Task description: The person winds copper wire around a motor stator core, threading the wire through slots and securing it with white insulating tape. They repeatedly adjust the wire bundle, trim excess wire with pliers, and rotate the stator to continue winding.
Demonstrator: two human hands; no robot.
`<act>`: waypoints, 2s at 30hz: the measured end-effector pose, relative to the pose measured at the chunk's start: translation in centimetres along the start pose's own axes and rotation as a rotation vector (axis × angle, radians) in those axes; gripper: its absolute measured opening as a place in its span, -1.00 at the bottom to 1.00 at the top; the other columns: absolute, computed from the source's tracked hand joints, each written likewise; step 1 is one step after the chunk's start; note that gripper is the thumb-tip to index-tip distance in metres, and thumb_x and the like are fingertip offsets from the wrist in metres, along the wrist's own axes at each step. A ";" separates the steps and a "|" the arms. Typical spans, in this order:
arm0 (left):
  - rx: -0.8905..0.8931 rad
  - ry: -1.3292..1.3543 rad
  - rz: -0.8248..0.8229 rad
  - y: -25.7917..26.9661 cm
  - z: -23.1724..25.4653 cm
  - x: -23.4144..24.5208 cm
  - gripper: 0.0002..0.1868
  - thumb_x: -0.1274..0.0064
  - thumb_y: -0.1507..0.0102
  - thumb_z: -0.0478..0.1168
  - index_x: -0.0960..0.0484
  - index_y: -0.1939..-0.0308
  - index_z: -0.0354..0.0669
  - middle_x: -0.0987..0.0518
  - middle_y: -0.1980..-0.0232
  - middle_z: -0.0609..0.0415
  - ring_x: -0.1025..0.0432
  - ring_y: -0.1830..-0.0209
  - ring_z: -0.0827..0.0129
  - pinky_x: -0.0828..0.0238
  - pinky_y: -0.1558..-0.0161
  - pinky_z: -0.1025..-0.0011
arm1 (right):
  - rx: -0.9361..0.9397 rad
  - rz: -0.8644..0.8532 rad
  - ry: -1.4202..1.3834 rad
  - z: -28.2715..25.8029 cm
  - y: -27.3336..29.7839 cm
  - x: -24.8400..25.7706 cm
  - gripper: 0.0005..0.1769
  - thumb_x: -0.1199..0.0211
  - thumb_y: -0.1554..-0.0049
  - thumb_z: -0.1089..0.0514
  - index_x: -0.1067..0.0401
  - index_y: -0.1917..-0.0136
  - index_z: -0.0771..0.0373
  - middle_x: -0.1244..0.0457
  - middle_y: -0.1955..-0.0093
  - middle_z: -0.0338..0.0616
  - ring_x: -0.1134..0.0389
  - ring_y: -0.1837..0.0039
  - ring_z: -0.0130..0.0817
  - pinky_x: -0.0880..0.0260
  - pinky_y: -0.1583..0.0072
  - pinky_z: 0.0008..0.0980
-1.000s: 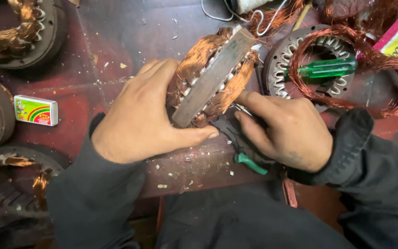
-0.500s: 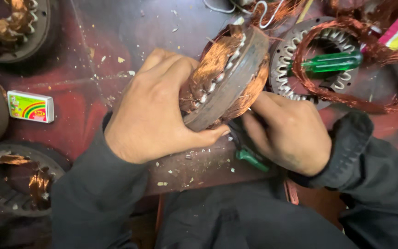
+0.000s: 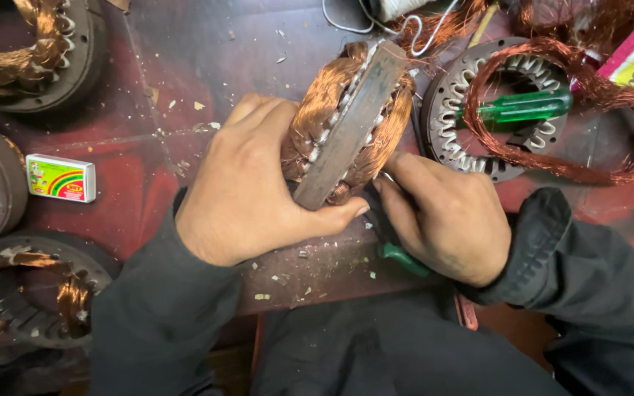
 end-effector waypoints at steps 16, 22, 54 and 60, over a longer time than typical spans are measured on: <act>0.013 0.006 -0.002 0.1 -0.1 -0.3 -0.12 -0.56 0.09 0.11 -0.54 -0.08 -0.44 -0.55 -0.01 -0.24 -0.43 -0.10 -0.10 -0.40 -0.15 0.11 | -0.105 0.043 -0.206 0.5 0.3 -1.2 -0.84 -0.28 -0.22 0.30 -0.40 -0.07 0.34 -0.31 0.29 0.08 -0.41 0.25 0.01 -0.35 0.23 -0.20; 0.003 -0.014 -0.012 -0.5 0.5 0.0 -0.15 -0.56 0.12 0.10 -0.56 -0.04 -0.38 -0.58 0.04 -0.20 -0.44 -0.07 -0.09 -0.40 -0.14 0.10 | -0.228 0.001 -0.400 1.0 -0.1 -0.9 -0.84 -0.24 -0.23 0.29 -0.44 -0.09 0.36 -0.35 0.35 -0.10 -0.37 0.37 -0.47 -0.29 0.30 -0.42; 0.067 0.564 0.216 0.4 2.1 -2.3 -0.18 -0.28 -0.34 -0.05 -0.11 -0.45 -0.32 -0.58 -0.22 -0.10 -0.58 -0.18 0.36 -0.57 -0.24 0.41 | -0.132 0.016 -0.249 1.2 -0.7 -1.1 -0.58 -0.24 -0.17 0.25 -0.36 -0.30 0.33 -0.27 0.40 0.09 -0.40 0.33 0.03 -0.37 0.27 -0.17; 0.024 0.670 0.236 0.5 1.5 -2.6 -0.22 -0.21 -0.38 -0.03 -0.10 -0.46 -0.35 -0.48 -0.28 -0.11 -0.48 -0.23 0.39 -0.49 -0.31 0.43 | -0.208 -0.049 -0.357 1.5 -1.0 -0.9 -0.84 -0.23 -0.22 0.24 -0.43 -0.08 0.30 -0.28 0.43 0.03 -0.42 0.39 -0.15 -0.29 0.31 -0.32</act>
Point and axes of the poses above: each hand's wrist, its own y-axis away from the middle knuckle, its own x-axis out of the back of the hand, z = x × y, the point moved 3 cm from there along -y, towards the middle knuckle
